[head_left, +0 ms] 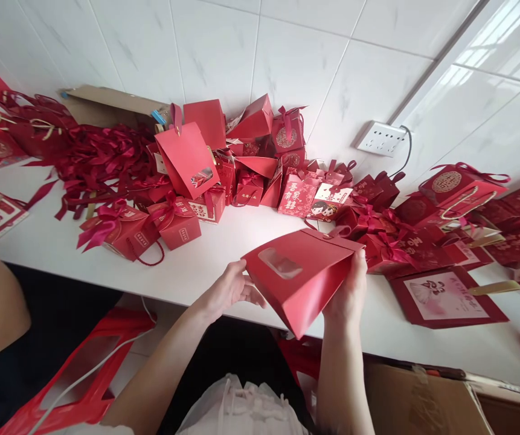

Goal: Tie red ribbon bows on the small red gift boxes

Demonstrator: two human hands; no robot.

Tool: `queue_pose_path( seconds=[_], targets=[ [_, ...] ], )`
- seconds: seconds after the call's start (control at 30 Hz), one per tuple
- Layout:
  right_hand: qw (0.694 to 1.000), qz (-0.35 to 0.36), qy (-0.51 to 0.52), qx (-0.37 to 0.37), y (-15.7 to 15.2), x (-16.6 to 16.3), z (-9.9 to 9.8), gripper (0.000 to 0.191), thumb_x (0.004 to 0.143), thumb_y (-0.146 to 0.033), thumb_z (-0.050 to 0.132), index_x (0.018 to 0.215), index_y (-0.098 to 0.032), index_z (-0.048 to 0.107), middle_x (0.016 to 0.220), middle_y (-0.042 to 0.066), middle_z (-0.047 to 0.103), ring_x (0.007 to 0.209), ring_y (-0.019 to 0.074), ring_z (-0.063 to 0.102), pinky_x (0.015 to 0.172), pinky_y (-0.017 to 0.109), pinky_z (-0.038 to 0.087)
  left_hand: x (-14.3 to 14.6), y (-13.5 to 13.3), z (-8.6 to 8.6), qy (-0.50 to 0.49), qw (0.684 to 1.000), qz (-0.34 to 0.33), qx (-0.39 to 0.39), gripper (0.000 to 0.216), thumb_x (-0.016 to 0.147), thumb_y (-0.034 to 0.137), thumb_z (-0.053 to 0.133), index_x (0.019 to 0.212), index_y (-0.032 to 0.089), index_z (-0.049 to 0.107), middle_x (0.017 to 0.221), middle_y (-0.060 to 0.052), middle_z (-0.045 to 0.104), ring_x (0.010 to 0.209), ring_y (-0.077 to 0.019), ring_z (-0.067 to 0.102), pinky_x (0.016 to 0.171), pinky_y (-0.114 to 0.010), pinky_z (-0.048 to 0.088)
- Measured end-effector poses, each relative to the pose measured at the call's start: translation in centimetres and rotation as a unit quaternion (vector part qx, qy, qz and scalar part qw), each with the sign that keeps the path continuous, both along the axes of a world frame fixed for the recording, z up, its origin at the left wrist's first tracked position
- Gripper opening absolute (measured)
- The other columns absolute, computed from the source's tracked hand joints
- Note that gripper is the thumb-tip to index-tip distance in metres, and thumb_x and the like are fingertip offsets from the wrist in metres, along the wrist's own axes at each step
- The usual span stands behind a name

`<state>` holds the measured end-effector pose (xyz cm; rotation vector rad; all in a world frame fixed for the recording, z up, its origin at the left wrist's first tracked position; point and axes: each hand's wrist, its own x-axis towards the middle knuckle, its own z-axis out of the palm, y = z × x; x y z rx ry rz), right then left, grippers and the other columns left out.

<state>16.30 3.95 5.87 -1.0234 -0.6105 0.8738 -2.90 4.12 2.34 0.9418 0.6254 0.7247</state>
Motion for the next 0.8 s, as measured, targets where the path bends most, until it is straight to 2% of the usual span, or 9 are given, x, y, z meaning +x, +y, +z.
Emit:
queue_pose_path(
  seconds=[0.1,0.17,0.23,0.3,0.37,0.5,0.63,0.8],
  targets=[
    [0.999,0.014,-0.001,-0.051,-0.5,0.6,-0.6,0.026,0.076,-0.045,0.062,0.071,-0.021,0.053,0.064,-0.003,0.057,0.057,0.0140,0.054,0.053,0.027,0.046,0.0,-0.4,-0.1,0.013,0.996,-0.033,0.083,0.060,0.078,0.049,0.058,0.131,0.024,0.046,0.120,-0.010,0.062,0.103,-0.0254,0.063,0.095,-0.042,0.045],
    [0.997,0.017,-0.015,-0.078,-1.1,0.8,-0.7,0.031,0.072,-0.036,0.067,0.062,-0.021,0.041,0.053,-0.007,0.043,0.044,0.0091,0.039,0.043,0.024,0.037,0.0,-0.9,-0.2,0.010,0.991,-0.052,0.124,0.068,0.072,0.040,0.067,0.133,0.025,0.043,0.129,-0.010,0.055,0.118,-0.0283,0.054,0.099,-0.044,0.042],
    [0.996,0.030,-0.018,-0.085,-1.7,0.9,-0.7,0.036,0.071,-0.034,0.067,0.059,-0.021,0.036,0.052,-0.008,0.036,0.042,0.0073,0.031,0.040,0.023,0.033,-0.1,-1.3,-0.3,0.007,0.986,-0.073,0.151,0.066,0.071,0.037,0.067,0.132,0.024,0.044,0.130,-0.012,0.054,0.118,-0.0296,0.054,0.098,-0.047,0.042],
    [0.994,0.067,-0.030,-0.082,-2.1,0.8,-0.4,0.035,0.074,-0.039,0.065,0.059,-0.021,0.038,0.053,-0.007,0.036,0.043,0.0074,0.030,0.039,0.023,0.032,-0.4,-1.6,-0.2,0.029,0.980,-0.096,0.169,0.067,0.070,0.035,0.069,0.132,0.024,0.044,0.128,-0.012,0.056,0.111,-0.0288,0.058,0.097,-0.049,0.042],
    [0.989,0.112,-0.061,-0.072,-2.3,0.6,-0.2,0.036,0.075,-0.044,0.064,0.058,-0.021,0.042,0.053,-0.006,0.038,0.043,0.0079,0.031,0.040,0.023,0.032,-0.9,-1.9,-0.1,0.056,0.974,-0.125,0.182,0.075,0.066,0.032,0.073,0.134,0.024,0.041,0.129,-0.012,0.056,0.109,-0.0280,0.059,0.099,-0.048,0.041],
    [0.977,0.170,-0.114,-0.063,-2.5,0.5,-0.4,0.033,0.072,-0.048,0.067,0.062,-0.021,0.051,0.056,-0.005,0.048,0.047,0.0095,0.040,0.044,0.023,0.038,-1.6,-2.4,0.3,0.125,0.957,-0.174,0.197,0.089,0.060,0.030,0.081,0.138,0.024,0.037,0.136,-0.011,0.051,0.119,-0.0296,0.052,0.102,-0.046,0.040],
    [0.972,0.175,-0.125,-0.093,-2.5,0.4,-1.0,0.028,0.071,-0.047,0.069,0.070,-0.022,0.056,0.058,-0.005,0.052,0.049,0.0105,0.045,0.046,0.023,0.041,-2.0,-3.0,0.7,0.189,0.943,-0.189,0.200,0.097,0.057,0.032,0.084,0.140,0.026,0.035,0.139,-0.010,0.049,0.123,-0.0310,0.050,0.103,-0.043,0.040],
    [0.974,0.172,-0.119,-0.083,-2.5,0.2,-0.7,0.031,0.068,-0.052,0.067,0.066,-0.022,0.056,0.059,-0.004,0.053,0.051,0.0107,0.045,0.046,0.023,0.042,-2.1,-3.4,1.3,0.200,0.939,-0.184,0.210,0.096,0.061,0.031,0.082,0.142,0.027,0.031,0.141,-0.009,0.047,0.124,-0.0299,0.049,0.104,-0.042,0.041]
  ],
)
